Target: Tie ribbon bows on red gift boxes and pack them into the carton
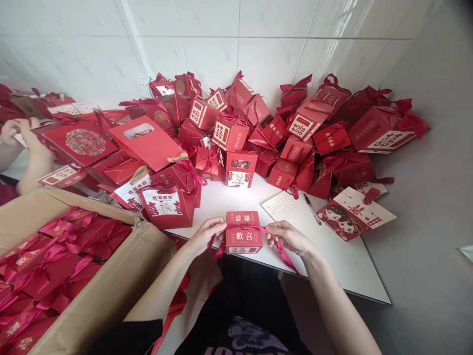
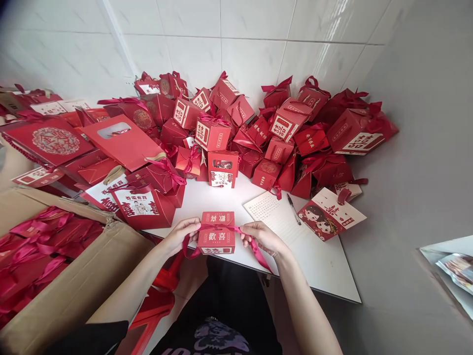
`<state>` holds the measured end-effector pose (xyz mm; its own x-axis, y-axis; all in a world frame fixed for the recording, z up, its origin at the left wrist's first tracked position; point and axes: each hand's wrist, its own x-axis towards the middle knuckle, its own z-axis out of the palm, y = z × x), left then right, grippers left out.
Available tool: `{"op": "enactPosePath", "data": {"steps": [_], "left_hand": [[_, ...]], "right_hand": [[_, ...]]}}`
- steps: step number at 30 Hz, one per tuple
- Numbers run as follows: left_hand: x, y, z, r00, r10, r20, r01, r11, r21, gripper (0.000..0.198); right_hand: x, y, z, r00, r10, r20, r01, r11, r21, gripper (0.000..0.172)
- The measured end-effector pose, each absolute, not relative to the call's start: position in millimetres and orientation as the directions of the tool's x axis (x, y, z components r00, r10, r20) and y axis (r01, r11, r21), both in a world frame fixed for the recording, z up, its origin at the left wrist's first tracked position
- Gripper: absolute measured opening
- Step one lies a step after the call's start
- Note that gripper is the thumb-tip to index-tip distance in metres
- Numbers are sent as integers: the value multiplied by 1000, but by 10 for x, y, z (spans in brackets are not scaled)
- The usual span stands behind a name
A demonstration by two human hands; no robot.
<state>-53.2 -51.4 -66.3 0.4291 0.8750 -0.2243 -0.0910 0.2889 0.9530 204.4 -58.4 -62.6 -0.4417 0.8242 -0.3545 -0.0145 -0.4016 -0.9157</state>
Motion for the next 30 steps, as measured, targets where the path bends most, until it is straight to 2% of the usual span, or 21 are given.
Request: {"op": "enactPosePath", "data": {"steps": [6,11,15,19,23,27,30], "left_hand": [[-545,-519,-631,402,894,-195,-72,244,967,37],[-559,-532,-512,413,893,-179,64,168,984,33],[-573,-531,-358,442,873,-205,191,132,973,34],[-577,-528,-206,446,862,-241,257,134,957,32],[-576,-543,-80,440,890,-124,423,-83,902,28],[-574,-561,17,451,891,-54,535,-222,815,26],[-563,-577,89,447,894,-11,590,-286,755,19]], "right_hand": [[2123,-610,-554,-436,859,-269,14,-292,-956,31],[1985,-647,-205,-463,887,8,74,48,-996,28],[1750,-616,-98,-478,866,150,75,210,-975,25],[1561,-576,-170,-440,879,184,192,292,-937,25],[1460,-591,-261,-301,924,237,294,327,-898,22],[1430,-631,-326,-324,896,303,332,408,-851,24],[1414,-654,-366,-300,905,300,357,399,-845,19]]}}
